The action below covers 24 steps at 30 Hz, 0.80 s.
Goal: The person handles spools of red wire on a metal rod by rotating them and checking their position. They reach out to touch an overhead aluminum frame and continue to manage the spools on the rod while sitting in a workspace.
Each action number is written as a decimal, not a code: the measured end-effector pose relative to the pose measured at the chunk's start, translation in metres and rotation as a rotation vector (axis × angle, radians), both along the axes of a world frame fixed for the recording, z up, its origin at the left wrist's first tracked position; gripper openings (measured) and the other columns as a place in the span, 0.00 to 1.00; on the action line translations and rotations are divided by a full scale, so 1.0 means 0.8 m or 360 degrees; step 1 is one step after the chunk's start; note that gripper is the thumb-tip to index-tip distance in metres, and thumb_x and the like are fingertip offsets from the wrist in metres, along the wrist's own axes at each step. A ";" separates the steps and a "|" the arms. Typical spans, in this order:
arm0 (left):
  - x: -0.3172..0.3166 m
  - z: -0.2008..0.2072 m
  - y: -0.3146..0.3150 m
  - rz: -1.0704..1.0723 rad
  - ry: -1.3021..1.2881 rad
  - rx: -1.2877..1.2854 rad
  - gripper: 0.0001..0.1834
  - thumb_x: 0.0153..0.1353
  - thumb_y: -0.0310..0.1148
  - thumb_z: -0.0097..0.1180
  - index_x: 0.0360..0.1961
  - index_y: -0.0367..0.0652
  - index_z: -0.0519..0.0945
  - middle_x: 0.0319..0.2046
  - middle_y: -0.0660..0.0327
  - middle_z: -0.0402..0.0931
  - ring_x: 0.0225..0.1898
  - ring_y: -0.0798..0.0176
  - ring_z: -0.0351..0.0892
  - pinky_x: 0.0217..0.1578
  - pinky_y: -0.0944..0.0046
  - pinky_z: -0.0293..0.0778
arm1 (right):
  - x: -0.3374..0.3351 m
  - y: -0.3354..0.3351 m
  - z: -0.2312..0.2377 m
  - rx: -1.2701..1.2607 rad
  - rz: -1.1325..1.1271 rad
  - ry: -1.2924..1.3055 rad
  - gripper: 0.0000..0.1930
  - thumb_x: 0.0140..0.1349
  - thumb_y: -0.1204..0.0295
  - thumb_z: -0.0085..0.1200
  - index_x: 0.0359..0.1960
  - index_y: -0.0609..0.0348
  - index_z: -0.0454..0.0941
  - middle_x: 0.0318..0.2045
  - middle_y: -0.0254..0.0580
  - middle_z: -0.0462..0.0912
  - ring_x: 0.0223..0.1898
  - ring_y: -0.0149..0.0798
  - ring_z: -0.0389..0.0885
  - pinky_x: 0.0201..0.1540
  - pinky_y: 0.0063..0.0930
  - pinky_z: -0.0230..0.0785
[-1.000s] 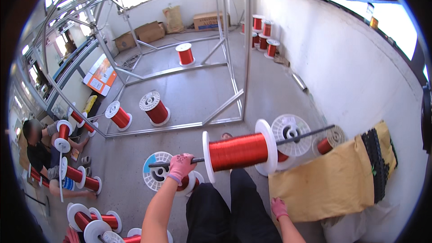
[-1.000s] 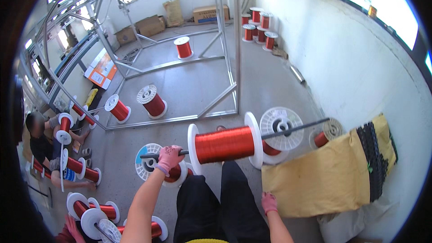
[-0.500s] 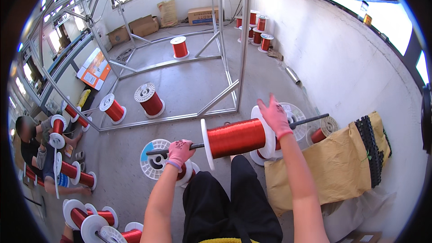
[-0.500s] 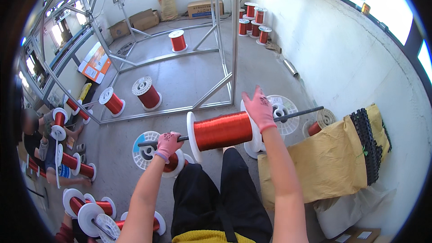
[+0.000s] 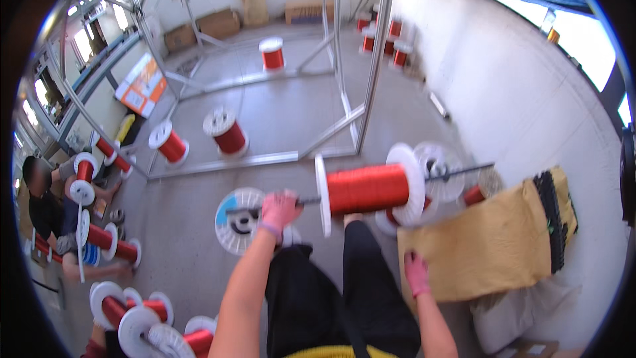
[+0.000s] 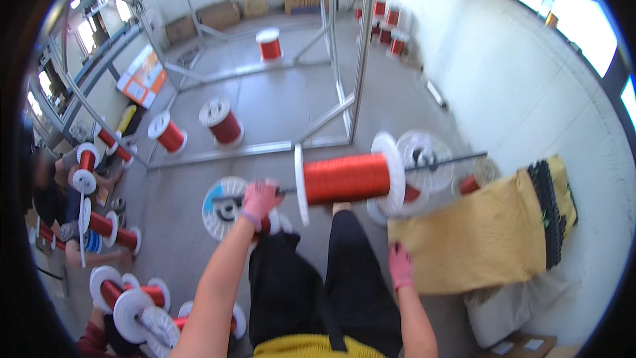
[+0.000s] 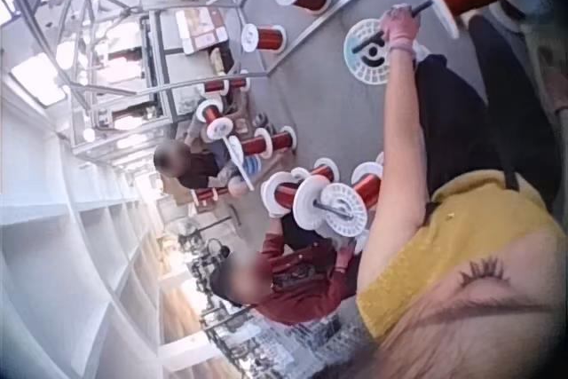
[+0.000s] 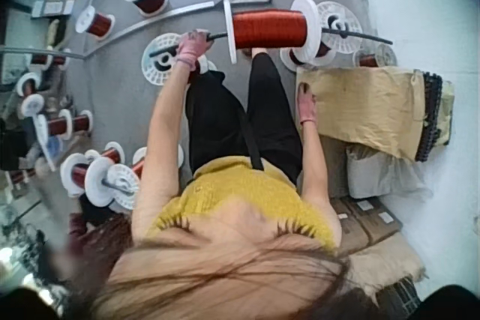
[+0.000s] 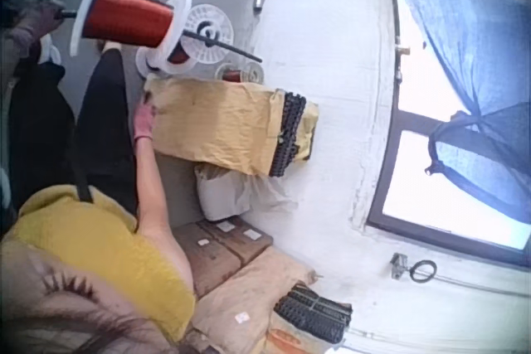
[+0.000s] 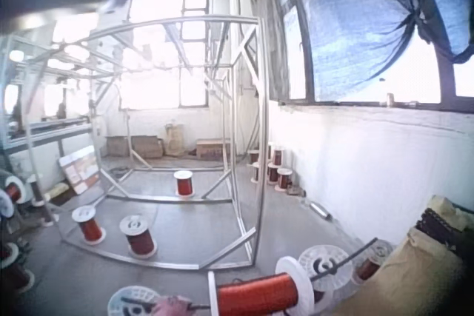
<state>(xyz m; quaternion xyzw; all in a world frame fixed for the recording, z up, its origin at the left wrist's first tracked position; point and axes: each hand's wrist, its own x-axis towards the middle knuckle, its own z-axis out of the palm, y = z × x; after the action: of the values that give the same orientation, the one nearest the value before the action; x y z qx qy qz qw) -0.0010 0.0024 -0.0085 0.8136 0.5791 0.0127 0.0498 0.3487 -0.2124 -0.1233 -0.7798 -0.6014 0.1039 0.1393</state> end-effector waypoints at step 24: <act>-0.007 0.011 -0.009 0.0091 0.0008 -0.0105 0.15 0.52 0.47 0.52 0.32 0.49 0.80 0.34 0.58 0.79 0.37 0.53 0.79 0.36 0.54 0.74 | -0.098 0.072 0.280 0.0307 0.0526 0.0630 0.12 0.59 0.68 0.51 0.39 0.62 0.75 0.34 0.44 0.79 0.37 0.47 0.78 0.38 0.34 0.71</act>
<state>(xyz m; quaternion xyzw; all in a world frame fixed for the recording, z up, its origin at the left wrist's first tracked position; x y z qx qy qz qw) -0.0065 -0.0047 0.0002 0.7948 0.6023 -0.0070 0.0747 0.2706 -0.1544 0.1007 -0.6188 -0.6887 0.2177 0.3089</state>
